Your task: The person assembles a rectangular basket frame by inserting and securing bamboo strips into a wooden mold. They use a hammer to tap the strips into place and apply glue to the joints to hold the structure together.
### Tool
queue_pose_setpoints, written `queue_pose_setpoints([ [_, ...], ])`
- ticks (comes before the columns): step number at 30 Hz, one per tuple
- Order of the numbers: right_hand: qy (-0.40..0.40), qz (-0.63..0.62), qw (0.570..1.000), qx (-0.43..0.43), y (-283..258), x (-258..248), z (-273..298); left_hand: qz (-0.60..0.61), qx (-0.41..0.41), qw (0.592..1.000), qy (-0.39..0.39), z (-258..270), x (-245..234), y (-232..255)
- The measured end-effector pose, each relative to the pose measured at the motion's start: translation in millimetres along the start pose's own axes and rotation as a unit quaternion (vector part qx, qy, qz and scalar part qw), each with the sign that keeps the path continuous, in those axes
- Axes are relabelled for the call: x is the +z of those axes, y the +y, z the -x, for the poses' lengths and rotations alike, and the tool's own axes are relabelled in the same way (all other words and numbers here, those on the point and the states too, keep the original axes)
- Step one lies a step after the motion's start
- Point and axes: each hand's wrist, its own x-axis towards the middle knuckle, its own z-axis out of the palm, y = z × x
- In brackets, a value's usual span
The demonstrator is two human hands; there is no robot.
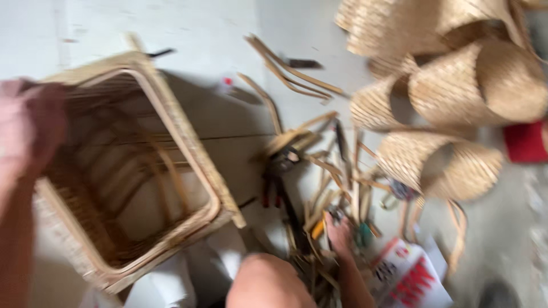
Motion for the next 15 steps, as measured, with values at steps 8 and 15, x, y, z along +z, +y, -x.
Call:
queue_pose_setpoints([
  [8, -0.006, 0.038, 0.999, 0.002, -22.3, -16.2, 23.6, -0.063, -0.032, 0.997, 0.039, -22.8, -9.7, 32.3],
  [15, -0.102, -0.079, 0.992, 0.006, -0.1, -44.9, 36.8, -0.027, -0.016, 0.997, 0.064, -26.3, -10.6, 30.9],
])
